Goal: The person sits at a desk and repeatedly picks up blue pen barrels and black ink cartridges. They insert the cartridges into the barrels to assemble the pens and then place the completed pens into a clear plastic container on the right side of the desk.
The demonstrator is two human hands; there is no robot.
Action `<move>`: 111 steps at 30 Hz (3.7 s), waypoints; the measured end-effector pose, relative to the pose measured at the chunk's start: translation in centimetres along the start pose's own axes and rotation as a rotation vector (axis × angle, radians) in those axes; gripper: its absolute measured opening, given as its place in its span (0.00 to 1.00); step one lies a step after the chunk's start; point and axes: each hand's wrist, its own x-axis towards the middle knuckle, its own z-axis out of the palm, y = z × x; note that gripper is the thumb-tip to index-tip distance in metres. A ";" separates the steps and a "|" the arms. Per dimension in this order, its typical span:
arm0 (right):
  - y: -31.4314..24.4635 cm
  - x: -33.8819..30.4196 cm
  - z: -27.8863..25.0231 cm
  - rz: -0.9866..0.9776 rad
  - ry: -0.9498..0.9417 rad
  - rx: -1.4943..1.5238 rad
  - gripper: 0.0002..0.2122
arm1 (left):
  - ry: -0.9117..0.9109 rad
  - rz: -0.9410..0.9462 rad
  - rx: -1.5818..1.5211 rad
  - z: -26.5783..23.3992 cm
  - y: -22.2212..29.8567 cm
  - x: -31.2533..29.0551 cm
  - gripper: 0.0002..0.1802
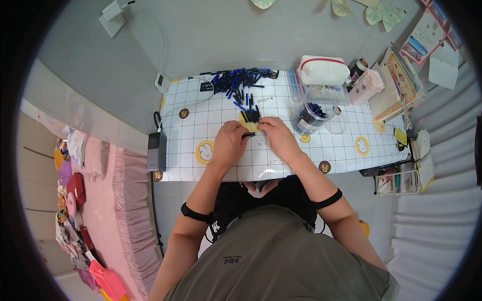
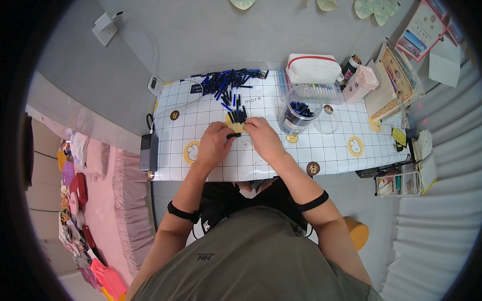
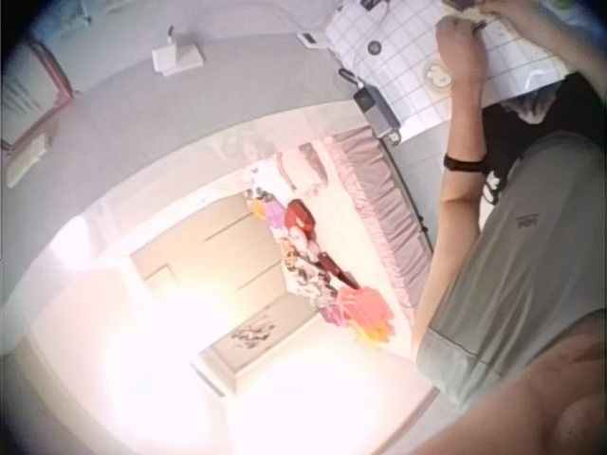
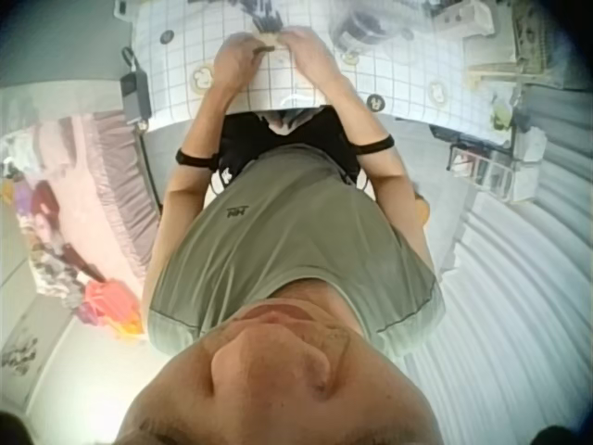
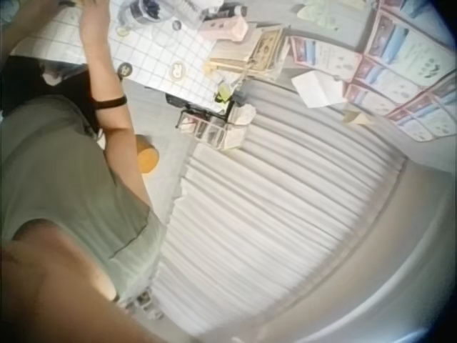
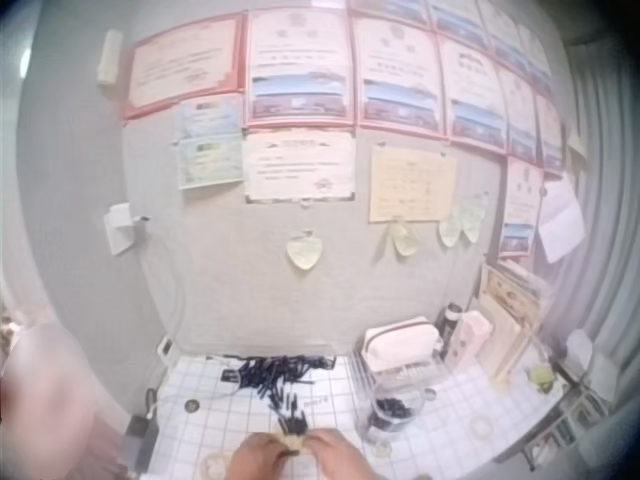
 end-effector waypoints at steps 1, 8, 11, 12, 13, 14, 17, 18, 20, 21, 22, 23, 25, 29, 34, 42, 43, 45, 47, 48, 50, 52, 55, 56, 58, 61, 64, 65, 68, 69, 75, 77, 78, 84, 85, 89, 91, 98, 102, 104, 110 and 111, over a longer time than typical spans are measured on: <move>0.1 0.2 -0.2 0.010 -0.031 -0.025 0.15 | 0.004 -0.003 0.009 -0.3 0.0 0.0 0.10; 0.4 1.3 -0.7 -0.012 -0.041 -0.099 0.06 | -0.005 -0.091 0.069 -2.0 -0.9 -0.5 0.09; 0.4 1.6 -1.0 0.009 -0.092 -0.145 0.05 | -0.002 -0.103 0.086 -2.3 -1.5 -0.8 0.08; 0.7 1.6 -1.0 0.012 -0.104 -0.148 0.05 | 0.003 -0.106 0.101 -2.3 -1.7 -0.8 0.08; 1.0 1.6 -1.0 0.014 -0.115 -0.151 0.05 | 0.007 -0.107 0.115 -2.3 -1.8 -0.8 0.08; 1.5 1.8 -1.0 -0.006 -0.120 -0.155 0.05 | -0.008 -0.131 0.121 -2.5 -2.0 -0.7 0.08; 1.9 2.0 -1.1 -0.014 -0.152 -0.195 0.05 | -0.058 -0.198 0.117 -3.1 -2.1 -0.6 0.09; 0.8 2.4 -1.5 0.012 -0.170 -0.223 0.04 | -0.072 -0.219 0.108 -3.5 -1.9 -0.5 0.09; 0.2 2.8 -1.7 0.012 -0.190 -0.291 0.04 | -0.100 -0.240 0.075 -3.7 -2.2 -0.5 0.09; 0.2 2.9 -1.9 -0.014 -0.190 -0.334 0.04 | -0.111 -0.238 0.048 -3.7 -2.5 -0.4 0.09; 0.1 3.1 -2.0 -0.041 -0.190 -0.376 0.03 | -0.122 -0.237 0.022 -3.8 -2.7 -0.3 0.10; 0.2 3.1 -1.7 -0.037 -0.183 -0.395 0.03 | -0.143 -0.249 0.007 -3.9 -2.8 -0.2 0.10; 0.6 2.7 -0.9 -0.030 -0.170 -0.428 0.04 | -0.189 -0.274 -0.024 -4.0 -2.8 0.0 0.10; 0.4 2.3 -0.2 0.035 -0.165 -0.427 0.07 | -0.230 -0.269 -0.006 -3.8 -3.3 0.2 0.09; 0.4 1.5 -0.2 0.067 -0.186 -0.443 0.12 | -0.168 -0.172 0.066 -2.8 -4.0 -0.5 0.03; -3.1 3.5 -1.2 0.134 -0.165 -0.176 0.13 | -0.058 -0.148 -0.086 -2.9 -4.5 -1.7 0.03; -3.7 4.4 -0.8 0.143 -0.159 -0.110 0.12 | -0.050 -0.141 -0.102 -3.1 -4.6 -1.7 0.04; -4.6 6.1 0.7 0.150 -0.099 -0.130 0.08 | -0.028 -0.169 -0.158 -3.6 -4.6 -1.8 0.05; -5.1 7.8 2.0 0.165 -0.103 -0.186 0.06 | 0.004 -0.195 -0.214 -4.0 -4.6 -2.1 0.06; -5.3 8.6 2.5 0.179 -0.135 -0.234 0.06 | 0.022 -0.206 -0.245 -4.2 -4.7 -2.2 0.07; -5.1 9.7 3.9 0.175 -0.140 -0.340 0.05 | 0.067 -0.218 -0.283 -4.5 -5.0 -2.6 0.09; -5.1 10.3 5.0 0.152 -0.144 -0.409 0.05 | 0.120 -0.232 -0.291 -5.0 -5.6 -3.3 0.10; -5.2 10.6 5.8 0.141 -0.148 -0.451 0.05 | 0.209 -0.250 -0.274 -5.5 -6.1 -3.9 0.10; -5.2 10.6 5.9 0.144 -0.148 -0.454 0.06 | 0.221 -0.256 -0.268 -5.6 -6.2 -4.0 0.09; -5.6 10.4 5.6 0.133 -0.184 -0.419 0.05 | 0.245 -0.262 -0.253 -6.1 -6.0 -4.0 0.09; -6.4 9.4 5.1 0.067 -0.222 -0.404 0.05 | 0.214 -0.411 -0.386 -5.8 -5.4 -4.1 0.09; -6.3 7.8 5.1 -0.060 -0.196 -0.437 0.04 | 0.191 -0.454 -0.462 -5.4 -4.8 -3.6 0.10; -6.2 7.2 5.1 -0.109 -0.177 -0.454 0.05 | 0.189 -0.454 -0.492 -5.0 -4.7 -3.5 0.11; -6.1 5.9 4.7 -0.109 -0.151 -0.411 0.05 | 0.189 -0.464 -0.570 -3.4 -4.7 -3.4 0.12; -6.0 5.5 4.5 -0.103 -0.148 -0.388 0.05 | 0.192 -0.470 -0.592 -3.1 -4.5 -3.3 0.13; -4.9 2.6 0.9 0.112 -0.031 0.169 0.08 | 0.126 -0.514 -0.608 -2.5 -1.5 -2.5 0.14; -4.2 1.6 0.9 0.212 0.083 0.368 0.09 | 0.110 -0.511 -0.673 -1.6 -0.5 -2.2 0.14; -3.7 1.1 0.8 0.263 0.143 0.467 0.10 | 0.101 -0.510 -0.723 -0.8 -0.2 -2.1 0.14; -2.5 0.0 1.6 0.402 0.271 0.815 0.09 | 0.122 -0.459 -0.917 3.1 1.4 -0.7 0.15; -2.2 -0.1 1.5 0.394 0.282 0.811 0.09 | 0.137 -0.451 -0.917 3.6 1.4 -0.5 0.15; 0.0 -0.5 2.0 0.331 0.297 0.786 0.09 | 0.142 -0.370 -0.704 3.9 1.9 0.3 0.11; 0.6 -0.7 2.0 0.281 0.282 0.722 0.09 | 0.153 -0.236 -0.520 3.3 1.9 0.6 0.10; 0.2 -1.0 1.2 0.181 0.290 0.490 0.09 | 0.134 -0.215 -0.461 3.0 1.4 -0.3 0.12; 0.0 -1.1 1.2 0.184 0.301 0.513 0.10 | 0.144 -0.231 -0.446 2.9 2.2 -0.5 0.12; 0.4 -1.4 1.6 0.242 0.271 0.540 0.10 | 0.141 -0.212 -0.432 3.0 2.3 -0.5 0.12; 0.5 -1.5 2.1 0.272 0.254 0.622 0.10 | 0.141 -0.125 -0.368 2.9 2.5 -0.4 0.11; 0.6 -1.6 2.2 0.279 0.257 0.645 0.10 | 0.152 -0.101 -0.361 2.9 2.5 -0.3 0.11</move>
